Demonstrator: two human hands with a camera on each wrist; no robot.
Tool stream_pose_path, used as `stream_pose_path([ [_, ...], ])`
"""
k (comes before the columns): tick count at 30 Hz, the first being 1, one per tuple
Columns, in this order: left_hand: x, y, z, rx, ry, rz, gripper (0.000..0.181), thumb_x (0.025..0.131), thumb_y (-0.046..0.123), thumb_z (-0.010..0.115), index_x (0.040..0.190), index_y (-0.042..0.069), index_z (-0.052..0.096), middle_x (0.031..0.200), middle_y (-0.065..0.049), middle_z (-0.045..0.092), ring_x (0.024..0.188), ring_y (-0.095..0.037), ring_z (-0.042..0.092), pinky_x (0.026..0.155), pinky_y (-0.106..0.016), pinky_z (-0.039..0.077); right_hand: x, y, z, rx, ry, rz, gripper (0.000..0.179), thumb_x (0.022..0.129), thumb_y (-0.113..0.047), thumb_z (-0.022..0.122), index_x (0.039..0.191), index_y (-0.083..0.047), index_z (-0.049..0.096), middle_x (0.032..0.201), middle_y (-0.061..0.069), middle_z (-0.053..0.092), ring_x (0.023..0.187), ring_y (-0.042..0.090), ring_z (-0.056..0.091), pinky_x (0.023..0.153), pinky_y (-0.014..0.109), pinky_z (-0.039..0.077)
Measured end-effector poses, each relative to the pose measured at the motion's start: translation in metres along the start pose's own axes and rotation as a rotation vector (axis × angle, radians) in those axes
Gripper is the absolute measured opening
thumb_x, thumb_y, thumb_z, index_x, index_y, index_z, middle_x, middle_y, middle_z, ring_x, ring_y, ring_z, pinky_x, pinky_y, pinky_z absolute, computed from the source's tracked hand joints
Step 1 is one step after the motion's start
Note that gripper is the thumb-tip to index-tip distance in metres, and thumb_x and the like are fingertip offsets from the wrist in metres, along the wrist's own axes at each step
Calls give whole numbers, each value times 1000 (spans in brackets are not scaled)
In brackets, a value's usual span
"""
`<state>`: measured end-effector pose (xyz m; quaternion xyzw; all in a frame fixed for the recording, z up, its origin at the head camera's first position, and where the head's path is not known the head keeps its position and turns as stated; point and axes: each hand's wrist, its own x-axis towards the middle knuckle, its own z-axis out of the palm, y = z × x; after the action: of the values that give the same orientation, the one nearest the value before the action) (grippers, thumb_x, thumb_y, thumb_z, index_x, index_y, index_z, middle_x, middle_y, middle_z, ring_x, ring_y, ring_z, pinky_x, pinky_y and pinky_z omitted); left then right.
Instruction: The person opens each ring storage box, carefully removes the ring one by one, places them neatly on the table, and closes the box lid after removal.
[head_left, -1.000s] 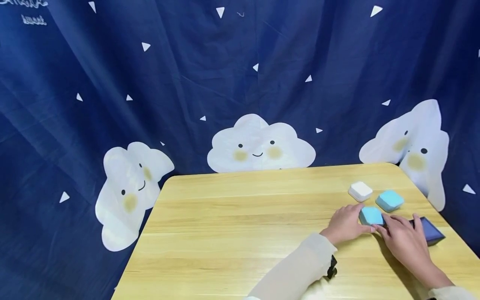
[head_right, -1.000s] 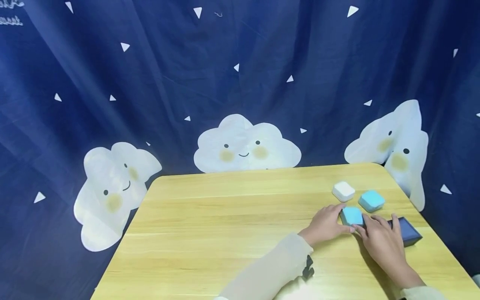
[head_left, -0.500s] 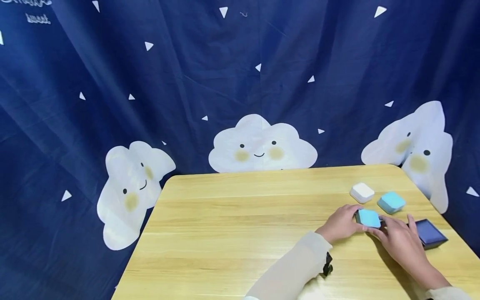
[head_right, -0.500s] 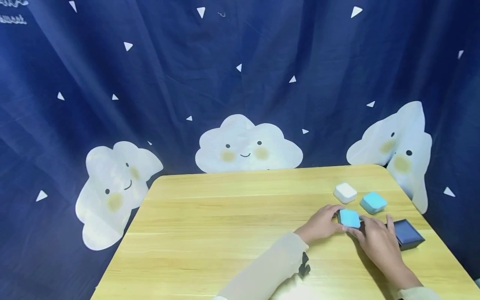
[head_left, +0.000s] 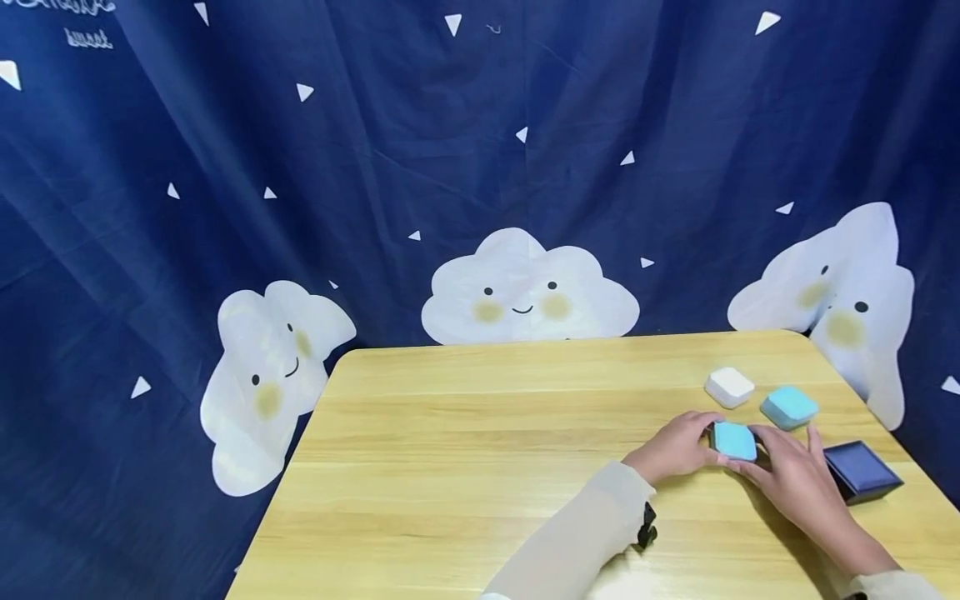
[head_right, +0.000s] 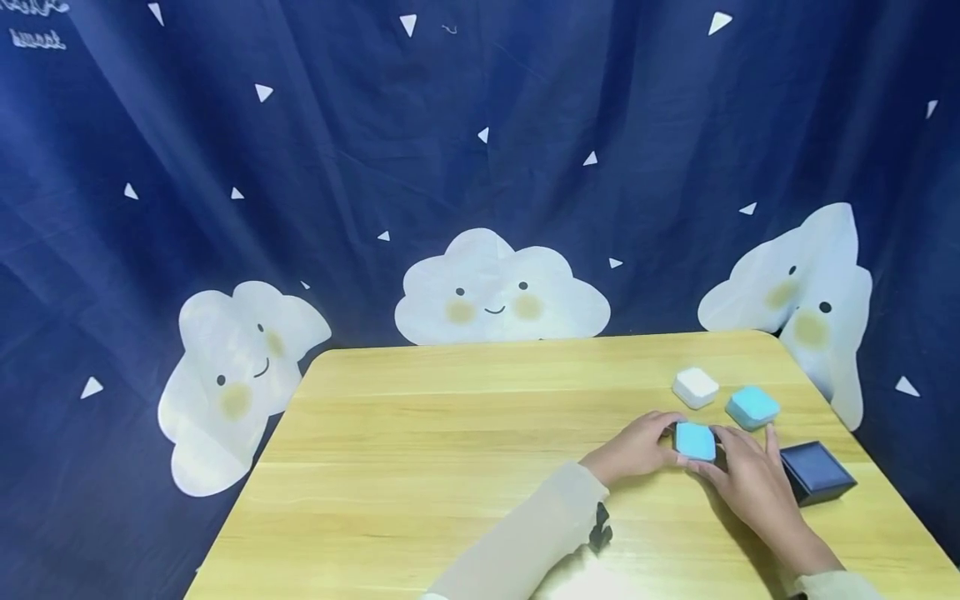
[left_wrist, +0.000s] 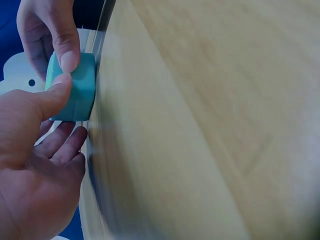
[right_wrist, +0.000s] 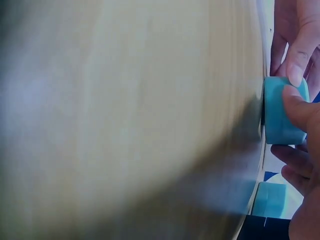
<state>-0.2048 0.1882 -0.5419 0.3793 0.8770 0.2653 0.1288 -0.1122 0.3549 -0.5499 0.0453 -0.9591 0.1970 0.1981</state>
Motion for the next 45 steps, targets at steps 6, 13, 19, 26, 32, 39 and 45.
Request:
stream_pose_path([
  [6, -4, -7, -1, -37, -15, -22, 64, 94, 40, 71, 150, 29, 44, 150, 15, 47, 135, 1, 44, 107, -16, 38, 0, -3, 6, 18, -26, 5, 65, 74, -15, 87, 124, 14, 56, 117, 39, 62, 105, 58, 56, 120, 66, -4],
  [13, -8, -18, -7, -105, -38, -16, 62, 94, 38, 71, 149, 29, 45, 148, 15, 49, 131, 3, 47, 106, -16, 40, 3, -10, 10, 37, -45, 28, 66, 76, -19, 86, 124, 15, 56, 114, 40, 62, 102, 59, 58, 119, 67, 0],
  [19, -11, -25, -14, -106, -43, -18, 59, 93, 37, 71, 147, 29, 47, 144, 16, 51, 127, 4, 48, 103, -14, 41, 8, -17, 12, 66, -79, 37, 66, 80, -23, 85, 125, 15, 55, 112, 39, 63, 103, 60, 57, 119, 68, 0],
  [26, -19, -33, -20, -95, -38, -22, 58, 94, 36, 71, 146, 28, 47, 143, 14, 52, 125, 4, 49, 101, -14, 41, 13, -26, 18, 79, -74, 12, 65, 78, -20, 86, 123, 15, 55, 109, 38, 64, 101, 58, 58, 111, 72, 16],
  [32, -26, -42, -24, -110, -24, -29, 56, 94, 35, 71, 145, 27, 49, 140, 14, 54, 122, 4, 51, 99, -14, 43, 20, -35, 24, 118, -94, -9, 61, 79, -16, 85, 123, 15, 55, 110, 35, 65, 103, 56, 58, 108, 72, 22],
  [39, -33, -52, -30, -122, -9, -44, 56, 93, 33, 72, 144, 27, 50, 138, 14, 55, 120, 4, 52, 98, -15, 44, 27, -45, 29, 126, -163, 24, 61, 83, -19, 83, 125, 15, 54, 111, 33, 64, 98, 49, 57, 93, 65, 39],
  [45, -38, -61, -36, -157, -13, -58, 56, 93, 33, 72, 145, 26, 49, 137, 13, 56, 119, 3, 54, 97, -14, 45, 34, -53, 34, 149, -208, 38, 60, 85, -21, 82, 126, 13, 54, 106, 28, 65, 95, 42, 60, 73, 55, 49],
])
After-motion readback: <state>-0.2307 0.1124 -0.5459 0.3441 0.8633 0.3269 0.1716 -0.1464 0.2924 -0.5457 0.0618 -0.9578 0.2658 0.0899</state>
